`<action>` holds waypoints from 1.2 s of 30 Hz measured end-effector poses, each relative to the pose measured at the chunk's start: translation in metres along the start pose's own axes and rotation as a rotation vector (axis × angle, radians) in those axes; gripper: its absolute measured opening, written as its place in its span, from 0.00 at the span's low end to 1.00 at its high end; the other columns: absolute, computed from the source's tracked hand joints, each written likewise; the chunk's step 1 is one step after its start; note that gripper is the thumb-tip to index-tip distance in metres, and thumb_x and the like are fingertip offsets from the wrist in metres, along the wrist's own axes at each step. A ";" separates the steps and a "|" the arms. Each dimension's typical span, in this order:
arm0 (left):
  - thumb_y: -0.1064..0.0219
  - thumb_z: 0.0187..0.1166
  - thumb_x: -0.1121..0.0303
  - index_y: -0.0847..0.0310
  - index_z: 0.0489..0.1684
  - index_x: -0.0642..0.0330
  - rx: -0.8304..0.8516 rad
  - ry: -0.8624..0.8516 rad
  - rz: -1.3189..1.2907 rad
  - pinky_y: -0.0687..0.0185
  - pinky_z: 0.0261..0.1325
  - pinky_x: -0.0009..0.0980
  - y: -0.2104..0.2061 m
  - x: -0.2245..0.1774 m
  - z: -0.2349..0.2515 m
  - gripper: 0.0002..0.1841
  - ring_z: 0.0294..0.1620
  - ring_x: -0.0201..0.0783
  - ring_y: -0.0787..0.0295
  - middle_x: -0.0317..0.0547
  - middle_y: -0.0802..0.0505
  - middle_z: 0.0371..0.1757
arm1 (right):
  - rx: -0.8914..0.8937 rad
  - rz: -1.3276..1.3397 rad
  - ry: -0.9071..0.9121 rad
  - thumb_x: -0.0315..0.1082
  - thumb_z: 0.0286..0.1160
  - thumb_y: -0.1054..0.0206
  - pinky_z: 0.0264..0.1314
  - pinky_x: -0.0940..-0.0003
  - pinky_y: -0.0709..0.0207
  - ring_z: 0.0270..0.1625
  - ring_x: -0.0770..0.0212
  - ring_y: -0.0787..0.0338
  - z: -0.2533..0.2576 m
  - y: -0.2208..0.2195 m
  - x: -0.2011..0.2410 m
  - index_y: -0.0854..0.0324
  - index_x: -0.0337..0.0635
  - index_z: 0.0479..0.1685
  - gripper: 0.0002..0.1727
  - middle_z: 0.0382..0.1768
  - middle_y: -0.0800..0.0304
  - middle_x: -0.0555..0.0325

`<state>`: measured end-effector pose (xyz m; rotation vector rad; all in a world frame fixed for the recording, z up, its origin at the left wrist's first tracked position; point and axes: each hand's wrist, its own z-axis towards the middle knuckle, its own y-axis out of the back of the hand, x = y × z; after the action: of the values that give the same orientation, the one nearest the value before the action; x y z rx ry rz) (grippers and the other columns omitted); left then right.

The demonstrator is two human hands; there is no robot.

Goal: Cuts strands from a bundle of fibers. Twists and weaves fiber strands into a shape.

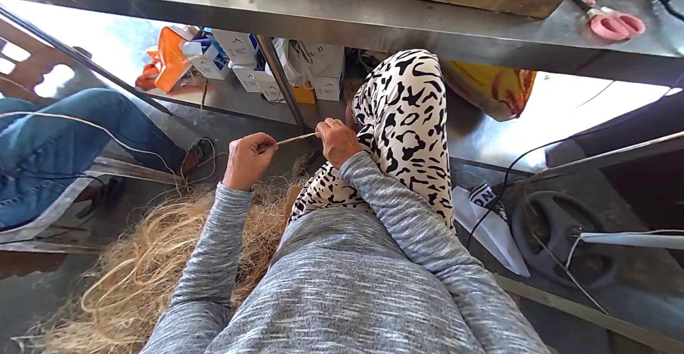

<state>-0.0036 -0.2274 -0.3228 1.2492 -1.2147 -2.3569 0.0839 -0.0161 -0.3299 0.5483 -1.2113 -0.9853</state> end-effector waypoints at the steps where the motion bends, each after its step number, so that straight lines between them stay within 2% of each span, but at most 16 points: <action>1: 0.30 0.76 0.75 0.09 0.40 0.65 -0.026 -0.020 -0.008 0.22 0.36 0.34 -0.002 0.000 -0.001 0.04 0.26 0.32 0.19 0.49 0.07 0.33 | 0.024 0.021 -0.028 0.24 0.84 0.41 0.60 0.46 0.17 0.58 0.36 0.09 0.000 0.002 0.001 0.12 0.26 0.47 0.11 0.48 0.10 0.34; 3: 0.31 0.77 0.76 0.08 0.43 0.66 -0.063 -0.050 -0.039 0.16 0.42 0.33 -0.006 0.003 -0.001 0.06 0.32 0.34 0.13 0.52 0.05 0.39 | 0.044 0.087 -0.072 0.24 0.85 0.41 0.63 0.46 0.18 0.59 0.37 0.09 0.000 0.004 0.002 0.13 0.27 0.52 0.12 0.50 0.09 0.34; 4: 0.31 0.76 0.76 0.08 0.44 0.66 -0.079 -0.054 -0.058 0.15 0.44 0.32 -0.007 0.004 -0.001 0.07 0.35 0.34 0.11 0.53 0.05 0.40 | 0.058 0.129 -0.092 0.24 0.85 0.41 0.66 0.45 0.18 0.60 0.37 0.08 0.000 0.006 0.004 0.15 0.28 0.59 0.13 0.53 0.08 0.34; 6: 0.30 0.77 0.76 0.09 0.51 0.68 -0.108 -0.053 -0.089 0.13 0.47 0.30 -0.007 0.005 0.000 0.09 0.37 0.33 0.09 0.54 0.05 0.41 | 0.062 0.203 -0.100 0.23 0.84 0.40 0.62 0.43 0.17 0.55 0.35 0.07 -0.001 0.008 0.005 0.18 0.30 0.65 0.15 0.50 0.08 0.33; 9: 0.30 0.77 0.76 0.11 0.47 0.69 -0.168 -0.079 -0.119 0.13 0.48 0.26 -0.007 0.005 0.000 0.07 0.38 0.29 0.09 0.52 0.06 0.40 | -0.012 0.299 -0.032 0.21 0.80 0.38 0.56 0.44 0.15 0.47 0.38 0.06 -0.003 0.005 0.001 0.15 0.27 0.53 0.10 0.43 0.07 0.34; 11: 0.31 0.76 0.77 0.12 0.43 0.71 -0.206 -0.115 -0.148 0.15 0.48 0.22 -0.006 0.007 0.001 0.06 0.38 0.26 0.11 0.51 0.06 0.40 | -0.092 0.403 -0.002 0.19 0.77 0.36 0.52 0.48 0.14 0.42 0.44 0.05 -0.003 0.000 -0.002 0.12 0.27 0.44 0.07 0.38 0.07 0.37; 14: 0.30 0.73 0.78 0.11 0.40 0.71 -0.233 -0.114 -0.230 0.18 0.43 0.15 -0.004 0.007 0.002 0.05 0.34 0.18 0.14 0.46 0.06 0.37 | -0.109 0.652 -0.101 0.19 0.76 0.33 0.43 0.65 0.14 0.33 0.60 0.09 -0.002 0.002 -0.001 0.13 0.27 0.43 0.05 0.33 0.07 0.45; 16: 0.29 0.70 0.80 0.11 0.38 0.72 -0.220 -0.094 -0.291 0.17 0.43 0.15 0.000 0.007 0.003 0.05 0.33 0.17 0.13 0.46 0.05 0.36 | -0.091 0.902 -0.185 0.17 0.74 0.32 0.35 0.74 0.15 0.27 0.70 0.13 -0.001 0.004 0.000 0.15 0.25 0.43 0.04 0.28 0.10 0.51; 20: 0.32 0.69 0.80 0.11 0.38 0.69 -0.158 -0.065 -0.444 0.16 0.41 0.15 0.008 0.011 0.004 0.05 0.32 0.16 0.12 0.37 0.05 0.34 | 0.017 1.374 -0.364 0.13 0.75 0.36 0.32 0.70 0.11 0.22 0.69 0.12 -0.001 0.016 0.003 0.17 0.31 0.40 0.06 0.21 0.12 0.60; 22: 0.35 0.71 0.76 0.10 0.36 0.60 -0.119 -0.052 -0.569 0.15 0.38 0.16 0.012 0.015 0.004 0.07 0.32 0.17 0.11 0.29 0.04 0.34 | 0.125 1.524 -0.429 0.13 0.79 0.40 0.34 0.67 0.09 0.22 0.67 0.11 -0.001 0.022 0.003 0.16 0.33 0.38 0.09 0.20 0.12 0.61; 24: 0.32 0.73 0.73 0.09 0.33 0.53 -0.100 -0.005 -0.652 0.21 0.30 0.14 0.017 0.015 0.004 0.06 0.26 0.15 0.16 0.24 0.05 0.31 | 0.213 1.612 -0.431 0.14 0.81 0.43 0.38 0.64 0.08 0.23 0.66 0.10 -0.001 0.025 0.003 0.14 0.33 0.38 0.12 0.21 0.11 0.61; 26: 0.28 0.72 0.74 0.09 0.31 0.53 -0.098 0.070 -0.659 0.27 0.25 0.13 0.020 0.014 0.004 0.05 0.21 0.13 0.21 0.24 0.06 0.28 | 0.251 1.658 -0.408 0.15 0.82 0.46 0.43 0.63 0.08 0.26 0.65 0.09 -0.002 0.026 0.003 0.13 0.33 0.36 0.15 0.23 0.10 0.61; 28: 0.27 0.70 0.77 0.09 0.32 0.55 -0.087 0.110 -0.648 0.22 0.29 0.14 0.020 0.016 0.005 0.04 0.24 0.15 0.17 0.26 0.05 0.29 | 0.229 1.640 -0.429 0.15 0.82 0.45 0.44 0.63 0.08 0.28 0.64 0.08 0.000 0.026 0.004 0.13 0.32 0.33 0.14 0.25 0.08 0.58; 31: 0.26 0.67 0.80 0.10 0.33 0.60 -0.080 0.116 -0.612 0.14 0.38 0.17 0.016 0.014 0.004 0.05 0.30 0.18 0.11 0.29 0.05 0.30 | 0.135 1.504 -0.516 0.12 0.73 0.35 0.40 0.66 0.08 0.25 0.64 0.08 0.002 0.026 0.008 0.15 0.30 0.31 0.08 0.23 0.09 0.56; 33: 0.25 0.66 0.82 0.11 0.34 0.62 -0.080 0.117 -0.591 0.13 0.39 0.18 0.014 0.013 0.005 0.06 0.31 0.19 0.10 0.31 0.05 0.30 | 0.087 1.387 -0.553 0.11 0.68 0.30 0.37 0.69 0.08 0.25 0.65 0.08 0.004 0.027 0.010 0.14 0.26 0.34 0.05 0.24 0.08 0.53; 36: 0.26 0.66 0.84 0.11 0.40 0.67 -0.062 0.122 -0.557 0.11 0.42 0.20 0.013 0.012 0.005 0.08 0.32 0.21 0.09 0.34 0.05 0.32 | 0.027 1.251 -0.547 0.12 0.65 0.27 0.34 0.72 0.10 0.25 0.66 0.07 0.005 0.024 0.009 0.13 0.24 0.38 0.06 0.27 0.06 0.50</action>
<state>-0.0175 -0.2388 -0.3185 1.8710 -0.8225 -2.5957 0.0876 -0.0114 -0.3044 -0.5121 -1.6788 -0.0090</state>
